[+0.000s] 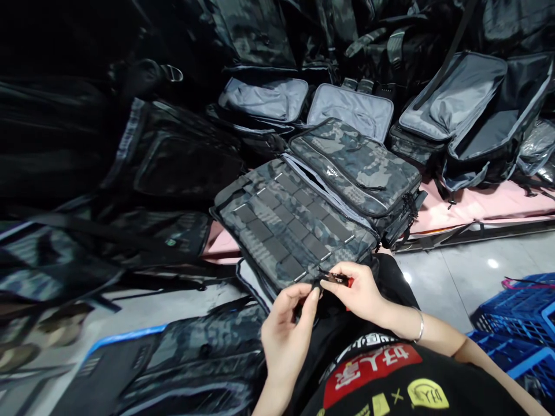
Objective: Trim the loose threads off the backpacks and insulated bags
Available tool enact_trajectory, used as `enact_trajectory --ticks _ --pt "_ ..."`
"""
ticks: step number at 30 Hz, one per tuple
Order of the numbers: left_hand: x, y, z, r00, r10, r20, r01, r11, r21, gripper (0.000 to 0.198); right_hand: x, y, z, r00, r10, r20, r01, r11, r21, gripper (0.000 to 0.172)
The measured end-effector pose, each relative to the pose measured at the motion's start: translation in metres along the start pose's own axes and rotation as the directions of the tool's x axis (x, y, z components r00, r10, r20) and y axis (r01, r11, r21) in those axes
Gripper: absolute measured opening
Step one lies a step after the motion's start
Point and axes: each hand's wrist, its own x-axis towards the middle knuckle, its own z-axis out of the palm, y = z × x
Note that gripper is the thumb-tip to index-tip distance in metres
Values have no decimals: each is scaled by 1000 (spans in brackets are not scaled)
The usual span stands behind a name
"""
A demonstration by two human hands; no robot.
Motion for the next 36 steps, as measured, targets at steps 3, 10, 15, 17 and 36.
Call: enact_trajectory --ticks 3,10,15,17,36 --pt "-2 -6 0 1000 29 -3 -29 999 22 23 0 -3 -3 997 -77 15 78 989 -129 16" --pt "-3 -11 3 984 176 -16 -171 972 161 19 -3 -9 -10 978 -203 53 210 941 -266 12" --pt "-2 -6 4 978 210 1 -206 958 201 18 1 -8 -12 978 142 156 -164 977 137 21" --pt "0 -1 3 992 119 49 -124 987 107 19 1 -5 -13 915 244 323 -362 849 385 26" --pt "22 11 -7 957 -217 192 271 907 -322 19 -15 -3 -30 946 -323 20 294 830 -474 16"
